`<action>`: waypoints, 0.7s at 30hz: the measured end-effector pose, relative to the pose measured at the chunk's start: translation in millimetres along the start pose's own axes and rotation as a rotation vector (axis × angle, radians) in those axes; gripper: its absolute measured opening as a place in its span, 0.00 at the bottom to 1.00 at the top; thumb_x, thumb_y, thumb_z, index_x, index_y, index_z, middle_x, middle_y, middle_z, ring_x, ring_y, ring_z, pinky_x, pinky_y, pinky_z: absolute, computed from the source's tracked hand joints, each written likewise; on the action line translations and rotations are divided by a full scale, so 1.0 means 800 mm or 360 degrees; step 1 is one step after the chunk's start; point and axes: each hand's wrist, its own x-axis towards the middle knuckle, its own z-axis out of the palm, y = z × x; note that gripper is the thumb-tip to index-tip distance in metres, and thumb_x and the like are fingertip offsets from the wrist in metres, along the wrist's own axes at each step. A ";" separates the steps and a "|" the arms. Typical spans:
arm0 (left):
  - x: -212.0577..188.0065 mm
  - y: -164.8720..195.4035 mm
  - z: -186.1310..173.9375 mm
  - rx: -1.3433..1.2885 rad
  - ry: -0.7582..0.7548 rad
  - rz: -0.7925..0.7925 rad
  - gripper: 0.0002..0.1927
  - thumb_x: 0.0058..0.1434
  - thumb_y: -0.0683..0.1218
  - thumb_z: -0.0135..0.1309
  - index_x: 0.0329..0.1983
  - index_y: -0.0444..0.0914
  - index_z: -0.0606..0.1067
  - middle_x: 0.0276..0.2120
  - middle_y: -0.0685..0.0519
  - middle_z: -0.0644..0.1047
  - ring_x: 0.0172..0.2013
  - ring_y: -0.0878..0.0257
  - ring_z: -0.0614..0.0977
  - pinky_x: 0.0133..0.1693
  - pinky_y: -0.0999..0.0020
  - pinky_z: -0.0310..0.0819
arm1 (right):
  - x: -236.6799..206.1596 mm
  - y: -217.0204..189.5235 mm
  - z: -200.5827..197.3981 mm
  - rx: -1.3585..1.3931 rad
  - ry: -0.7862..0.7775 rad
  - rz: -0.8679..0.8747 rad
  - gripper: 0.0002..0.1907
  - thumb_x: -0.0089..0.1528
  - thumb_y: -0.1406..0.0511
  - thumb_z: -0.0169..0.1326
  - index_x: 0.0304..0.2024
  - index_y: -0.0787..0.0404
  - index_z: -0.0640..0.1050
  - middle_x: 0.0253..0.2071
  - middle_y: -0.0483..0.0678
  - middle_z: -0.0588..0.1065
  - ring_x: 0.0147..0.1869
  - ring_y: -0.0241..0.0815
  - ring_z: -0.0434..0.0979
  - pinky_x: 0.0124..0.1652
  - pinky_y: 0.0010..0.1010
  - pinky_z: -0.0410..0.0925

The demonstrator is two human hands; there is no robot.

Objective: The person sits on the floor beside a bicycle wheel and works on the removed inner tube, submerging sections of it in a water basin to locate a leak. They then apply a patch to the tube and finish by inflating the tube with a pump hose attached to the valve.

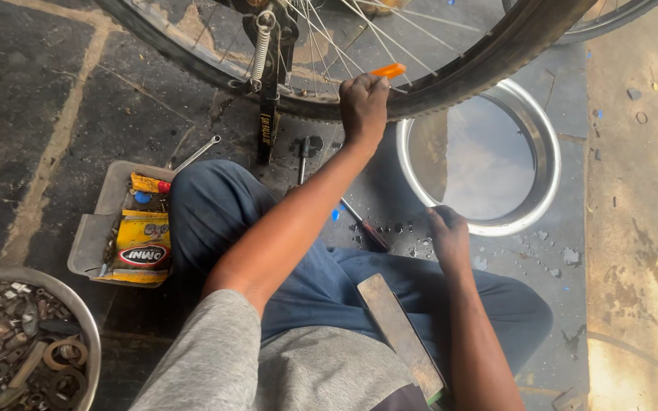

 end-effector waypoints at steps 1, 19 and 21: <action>0.002 0.001 -0.008 -0.0106 -0.0117 0.0027 0.13 0.61 0.47 0.55 0.33 0.31 0.79 0.30 0.45 0.78 0.39 0.53 0.76 0.49 0.60 0.71 | 0.000 -0.004 0.003 0.0014 0.0002 -0.0003 0.16 0.66 0.60 0.55 0.43 0.69 0.81 0.27 0.48 0.76 0.31 0.35 0.71 0.33 0.31 0.66; 0.030 0.002 -0.019 0.0400 -0.0039 0.0073 0.11 0.63 0.48 0.54 0.39 0.36 0.80 0.32 0.45 0.84 0.37 0.48 0.85 0.41 0.57 0.76 | -0.002 0.004 -0.007 -0.0202 -0.0022 0.0049 0.16 0.64 0.58 0.56 0.41 0.65 0.83 0.30 0.55 0.80 0.35 0.46 0.78 0.40 0.38 0.70; 0.028 0.015 -0.015 0.0399 -0.0148 0.0053 0.11 0.63 0.49 0.55 0.39 0.36 0.80 0.31 0.44 0.83 0.36 0.49 0.85 0.41 0.57 0.76 | -0.001 0.002 -0.009 -0.0204 -0.0005 -0.0003 0.16 0.64 0.58 0.56 0.42 0.66 0.82 0.31 0.56 0.80 0.36 0.46 0.79 0.41 0.38 0.70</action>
